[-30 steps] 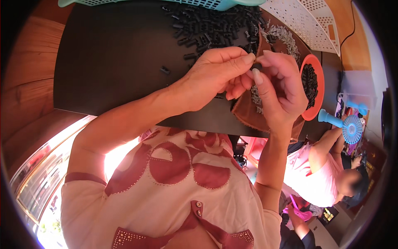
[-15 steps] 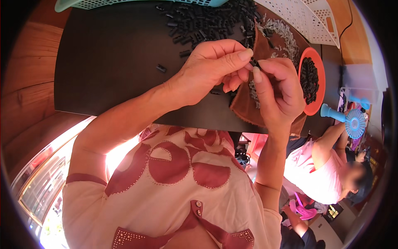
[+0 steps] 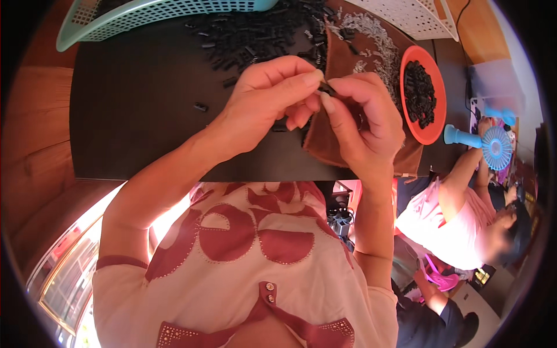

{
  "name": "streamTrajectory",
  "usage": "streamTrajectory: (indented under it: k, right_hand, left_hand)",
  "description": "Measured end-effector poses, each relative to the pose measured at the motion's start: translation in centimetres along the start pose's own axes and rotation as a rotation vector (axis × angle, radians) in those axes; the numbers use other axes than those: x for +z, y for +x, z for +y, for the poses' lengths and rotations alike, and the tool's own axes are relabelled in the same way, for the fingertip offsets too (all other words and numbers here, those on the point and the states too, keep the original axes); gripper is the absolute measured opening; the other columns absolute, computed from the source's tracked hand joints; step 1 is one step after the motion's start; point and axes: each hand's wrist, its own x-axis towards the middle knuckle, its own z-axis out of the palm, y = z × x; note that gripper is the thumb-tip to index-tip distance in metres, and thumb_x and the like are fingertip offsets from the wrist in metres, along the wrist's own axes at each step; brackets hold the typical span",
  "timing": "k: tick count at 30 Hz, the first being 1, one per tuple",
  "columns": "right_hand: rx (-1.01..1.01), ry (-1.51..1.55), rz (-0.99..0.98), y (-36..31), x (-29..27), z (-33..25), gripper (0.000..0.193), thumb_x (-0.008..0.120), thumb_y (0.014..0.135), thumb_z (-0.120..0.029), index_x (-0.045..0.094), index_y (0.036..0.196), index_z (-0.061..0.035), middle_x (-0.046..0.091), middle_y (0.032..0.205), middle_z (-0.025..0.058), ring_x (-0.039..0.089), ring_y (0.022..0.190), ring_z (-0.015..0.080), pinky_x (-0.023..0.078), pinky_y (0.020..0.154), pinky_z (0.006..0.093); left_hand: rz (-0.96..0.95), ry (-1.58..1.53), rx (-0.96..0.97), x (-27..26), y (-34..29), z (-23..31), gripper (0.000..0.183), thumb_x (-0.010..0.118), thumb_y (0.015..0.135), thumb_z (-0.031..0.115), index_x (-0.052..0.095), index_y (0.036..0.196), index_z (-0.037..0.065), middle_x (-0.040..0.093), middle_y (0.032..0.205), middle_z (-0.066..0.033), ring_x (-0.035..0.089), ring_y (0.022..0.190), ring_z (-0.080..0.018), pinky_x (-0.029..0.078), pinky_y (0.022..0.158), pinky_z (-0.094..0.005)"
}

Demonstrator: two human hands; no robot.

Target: The person sorts through small black plastic components on a table, picking them up individually and placing them into a small red bowl.

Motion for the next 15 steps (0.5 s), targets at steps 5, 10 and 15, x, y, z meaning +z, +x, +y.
streamTrajectory:
  k: [5,10,15]
  right_hand:
    - [0.056,0.03,0.016,-0.3,-0.3,0.2,0.02,0.071,0.081,0.006,0.064,0.098,-0.0001,0.06,0.084,0.0079,0.059,0.064,0.012,0.047,0.055,0.0235]
    - [-0.135,-0.046,-0.002,0.1,-0.9,1.5,0.019,0.072,0.082,0.002,0.064,0.098,-0.0007,0.058,0.083,0.0065,0.057,0.059,0.0116,0.044,0.052,0.0243]
    - [0.109,0.021,-0.071,0.3,-0.7,0.0,0.018,0.072,0.082,0.0,0.064,0.099,-0.0023,0.056,0.08,0.0059,0.055,0.057,0.0121,0.043,0.05,0.0276]
  left_hand:
    - [-0.03,-0.057,-0.02,-0.2,0.6,-0.5,0.024,0.052,0.103,0.022,0.062,0.107,0.001,0.063,0.08,-0.0047,0.053,0.061,-0.0101,0.04,0.054,-0.0237]
    - [-0.013,-0.018,-0.006,0.4,1.0,-0.5,0.022,0.054,0.102,0.022,0.061,0.104,0.001,0.061,0.077,-0.0035,0.052,0.06,-0.0095,0.039,0.052,-0.0235]
    - [-0.042,0.045,0.0,-0.2,1.3,-0.6,0.021,0.059,0.099,0.024,0.06,0.1,0.003,0.06,0.079,-0.0023,0.05,0.059,-0.0086,0.037,0.05,-0.022]
